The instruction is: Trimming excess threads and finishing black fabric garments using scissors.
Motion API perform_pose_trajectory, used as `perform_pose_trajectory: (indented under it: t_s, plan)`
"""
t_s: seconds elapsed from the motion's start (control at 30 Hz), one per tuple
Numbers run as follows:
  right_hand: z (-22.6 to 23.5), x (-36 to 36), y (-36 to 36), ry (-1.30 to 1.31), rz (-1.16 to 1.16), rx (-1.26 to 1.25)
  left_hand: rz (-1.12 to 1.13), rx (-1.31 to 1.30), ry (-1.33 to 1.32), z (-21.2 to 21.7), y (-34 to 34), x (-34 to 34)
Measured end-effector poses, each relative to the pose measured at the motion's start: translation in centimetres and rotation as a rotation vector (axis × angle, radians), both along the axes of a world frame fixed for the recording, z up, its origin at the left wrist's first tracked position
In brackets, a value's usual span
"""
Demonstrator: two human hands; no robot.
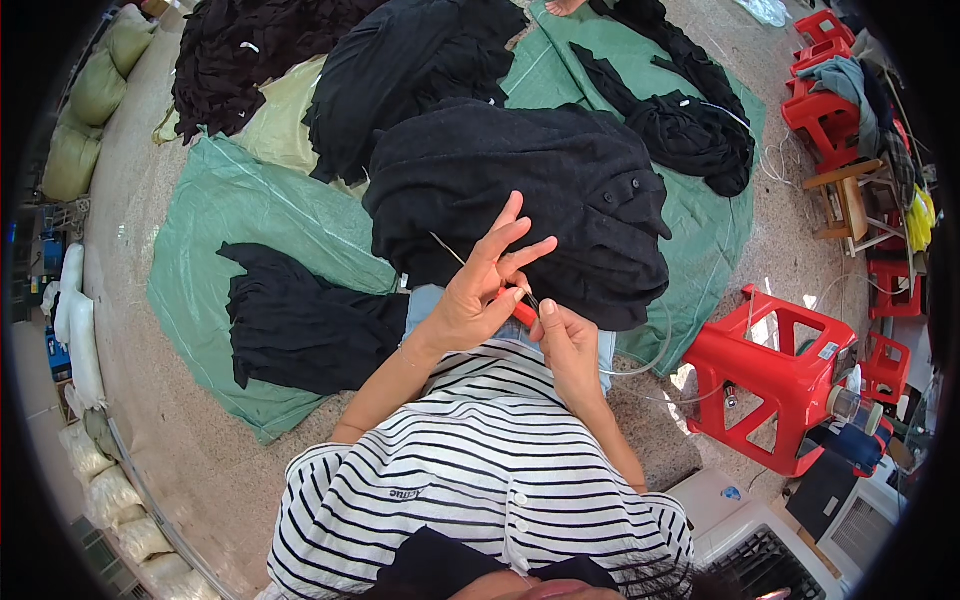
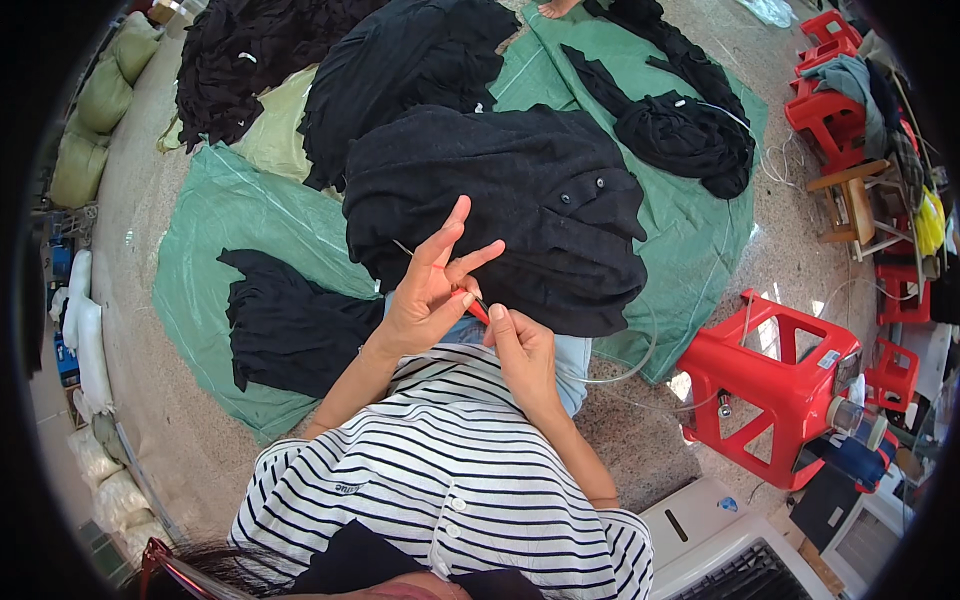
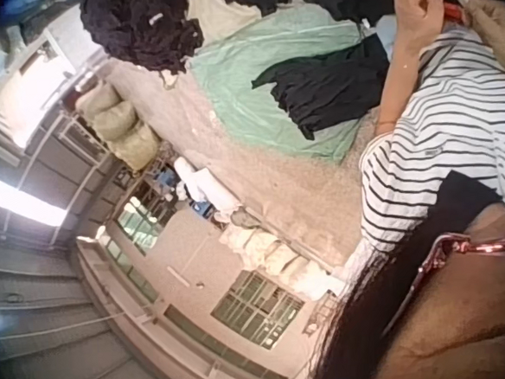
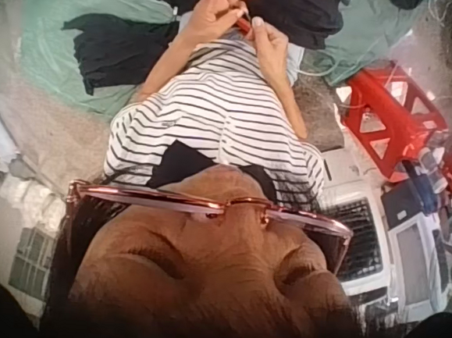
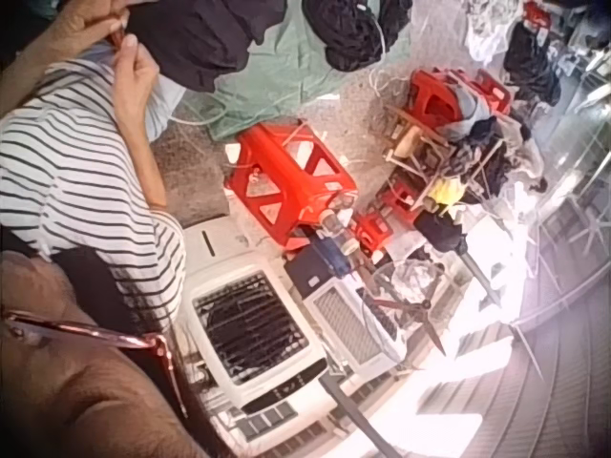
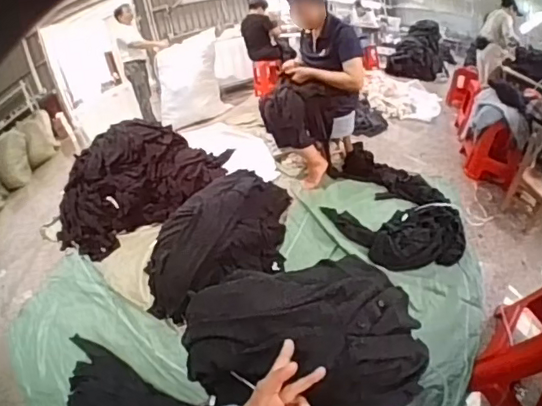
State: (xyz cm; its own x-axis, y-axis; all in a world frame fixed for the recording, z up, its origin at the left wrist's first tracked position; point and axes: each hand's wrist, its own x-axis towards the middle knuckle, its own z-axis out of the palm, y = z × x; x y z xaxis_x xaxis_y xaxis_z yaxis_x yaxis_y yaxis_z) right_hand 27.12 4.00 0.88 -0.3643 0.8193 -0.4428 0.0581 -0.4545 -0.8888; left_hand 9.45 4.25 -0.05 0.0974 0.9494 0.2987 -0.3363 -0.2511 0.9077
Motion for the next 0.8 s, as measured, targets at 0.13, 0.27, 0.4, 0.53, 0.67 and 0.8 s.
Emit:
perform_pose_trajectory:
  t_s: [0.13,0.27,0.4,0.53,0.67,0.8]
  plan:
    - [0.14,-0.04,0.08,-0.018,0.011,0.022,0.008,0.006,-0.001,-0.05,-0.08,0.02]
    - [0.05,-0.14,0.20,-0.036,0.015,0.054,0.021,-0.004,-0.004,-0.19,0.00,0.03]
    - [-0.11,0.03,-0.03,-0.010,0.027,0.084,0.037,-0.001,-0.013,-0.48,-0.11,0.10]
    - [0.10,0.47,-0.54,0.178,-0.143,0.034,0.053,-0.037,-0.097,-0.72,0.19,-0.28]
    - [-0.30,0.42,-0.27,0.214,-0.208,0.045,0.043,0.004,-0.121,-0.75,0.18,-0.36]
    - [-0.48,0.38,-0.27,0.233,-0.189,0.083,0.072,0.063,-0.029,-0.67,0.01,-0.20]
